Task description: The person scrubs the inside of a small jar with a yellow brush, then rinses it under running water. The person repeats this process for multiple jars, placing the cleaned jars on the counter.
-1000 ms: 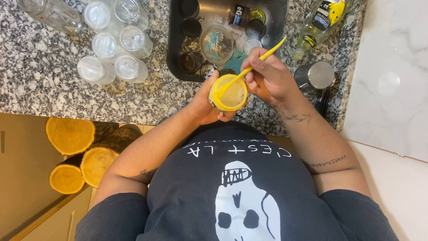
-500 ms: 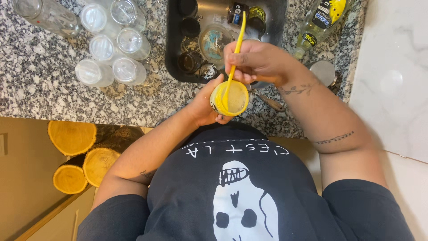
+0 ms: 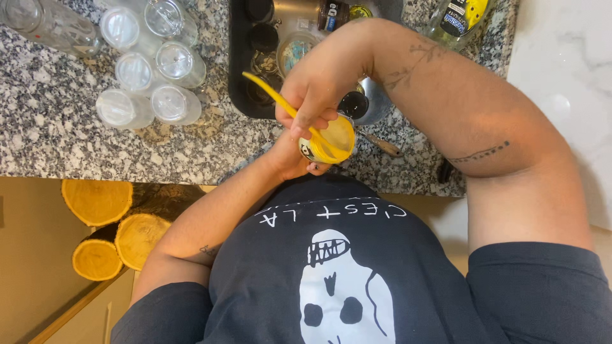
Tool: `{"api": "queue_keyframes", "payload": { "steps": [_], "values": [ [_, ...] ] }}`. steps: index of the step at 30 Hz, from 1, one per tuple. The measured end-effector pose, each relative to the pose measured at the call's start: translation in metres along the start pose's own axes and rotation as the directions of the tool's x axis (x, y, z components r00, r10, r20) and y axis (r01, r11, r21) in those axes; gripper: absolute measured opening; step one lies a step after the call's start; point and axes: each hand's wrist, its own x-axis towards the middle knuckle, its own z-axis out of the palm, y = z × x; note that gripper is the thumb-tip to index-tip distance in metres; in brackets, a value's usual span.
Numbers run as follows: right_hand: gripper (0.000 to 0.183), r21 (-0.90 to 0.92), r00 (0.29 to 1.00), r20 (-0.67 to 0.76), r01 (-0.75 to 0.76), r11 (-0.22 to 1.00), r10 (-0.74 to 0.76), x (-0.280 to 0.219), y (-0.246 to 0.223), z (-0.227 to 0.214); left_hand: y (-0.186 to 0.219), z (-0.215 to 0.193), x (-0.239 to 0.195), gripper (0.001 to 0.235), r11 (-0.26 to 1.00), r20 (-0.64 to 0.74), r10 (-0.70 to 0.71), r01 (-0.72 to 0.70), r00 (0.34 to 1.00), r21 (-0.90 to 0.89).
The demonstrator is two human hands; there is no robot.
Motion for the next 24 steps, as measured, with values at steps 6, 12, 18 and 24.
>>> {"api": "queue_keyframes", "payload": {
  "steps": [6,12,18,24],
  "values": [
    [0.037,-0.403,0.911,-0.154,-0.41,0.818,0.382,-0.026,-0.087,0.014,-0.004,-0.02,0.007,0.055,0.987,-0.171,0.134,-0.148,0.976,-0.069],
    [0.007,-0.386,0.818,-0.567,-0.374,0.843,0.103,-0.023,-0.053,0.067,-0.014,-0.039,0.014,0.062,0.901,-0.458,0.289,-0.401,0.84,-0.167],
    [0.015,-0.466,0.378,-0.876,-0.497,0.733,-0.3,-0.001,-0.017,0.133,0.005,-0.013,0.013,0.053,0.761,-0.302,0.612,-0.648,0.73,-0.025],
    [0.02,-0.454,0.296,-0.89,-0.638,0.622,-0.346,0.031,-0.004,0.148,-0.018,-0.063,0.047,0.048,0.673,-0.279,0.694,-0.736,0.663,-0.075]
  ]
}}
